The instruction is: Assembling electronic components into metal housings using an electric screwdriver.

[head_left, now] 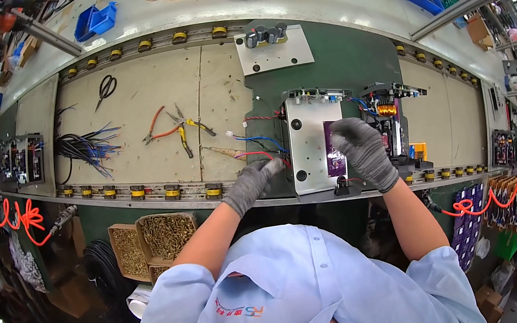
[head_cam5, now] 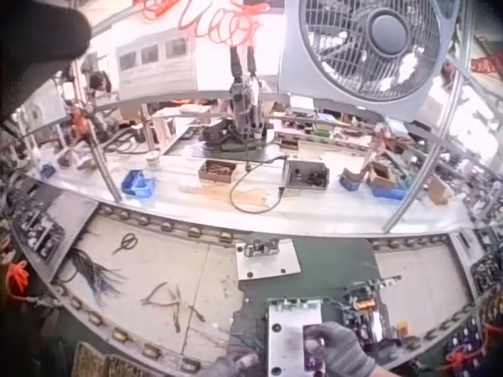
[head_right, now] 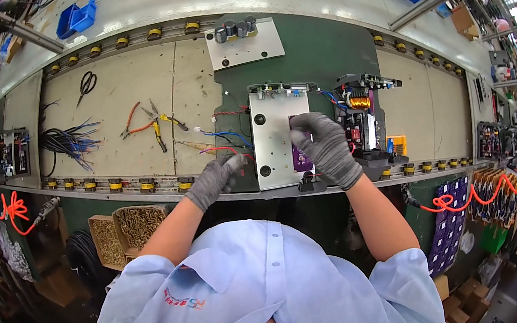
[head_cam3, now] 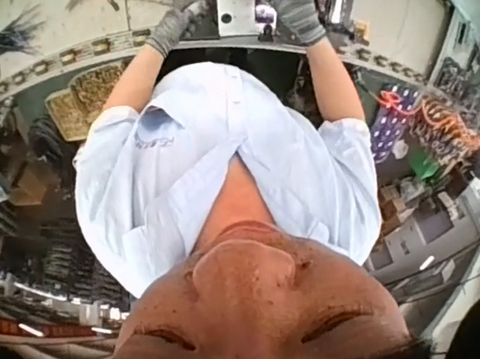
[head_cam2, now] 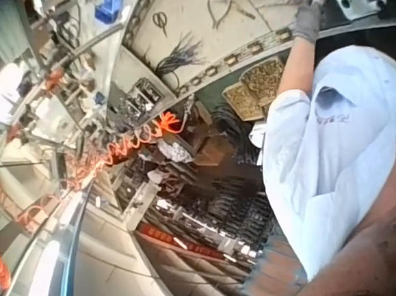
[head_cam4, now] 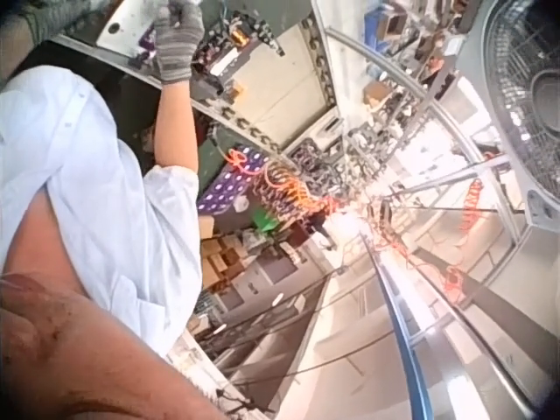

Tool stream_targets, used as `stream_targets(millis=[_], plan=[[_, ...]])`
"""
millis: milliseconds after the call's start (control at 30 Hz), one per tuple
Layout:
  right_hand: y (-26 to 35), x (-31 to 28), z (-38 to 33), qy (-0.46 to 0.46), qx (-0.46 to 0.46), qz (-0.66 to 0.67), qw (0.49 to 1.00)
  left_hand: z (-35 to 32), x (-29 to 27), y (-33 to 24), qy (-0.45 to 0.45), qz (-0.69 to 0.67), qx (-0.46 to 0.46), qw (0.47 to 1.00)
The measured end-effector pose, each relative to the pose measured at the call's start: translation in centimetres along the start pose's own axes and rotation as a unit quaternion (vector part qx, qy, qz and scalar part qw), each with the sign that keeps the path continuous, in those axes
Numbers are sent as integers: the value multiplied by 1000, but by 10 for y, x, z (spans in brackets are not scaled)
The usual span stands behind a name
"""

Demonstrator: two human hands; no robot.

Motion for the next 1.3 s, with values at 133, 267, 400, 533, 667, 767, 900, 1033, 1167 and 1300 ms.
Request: stream_targets(millis=[133, 267, 400, 533, 667, 767, 900, 1033, 1167, 1300], plan=[[65, 79, 33, 126, -183, -292, 930, 33, 21, 44, 8, -326, -96, 940], [21, 174, 36, 316, -162, -681, 640, 7, 10, 35, -38, -225, -65, 971], [-4, 189, 31, 359, -161, -696, 600, -16, 12, 19, -51, -252, 130, 958], [14, 167, 34, 254, -191, -596, 737, 18, 5, 34, -22, -321, 43, 946], [12, 153, 40, 237, -182, -497, 815, 49, 5, 5, 118, -286, 122, 943], [33, 145, 35, 226, -236, -408, 853, 48, 5, -4, 110, -238, 209, 942], [37, 160, 23, 233, -272, -467, 809, 36, 15, 60, 41, -173, 79, 981], [7, 179, 41, 261, -202, -618, 714, -12, 42, 102, 20, -184, -14, 983], [-31, 196, 81, 234, -162, -746, 602, -69, 17, 8, -189, -52, 286, 938], [76, 183, 55, 270, -68, -495, 823, -53, 15, -4, -149, -122, 261, 946]])
Point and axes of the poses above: each hand's wrist, its own z-axis towards the middle knuckle, its own x-axis out of the palm, y = z × x, the point moved 8 cm from there along z, towards the middle knuckle, and after that the axes turned 1 degree about z, right-handed, at the moved point
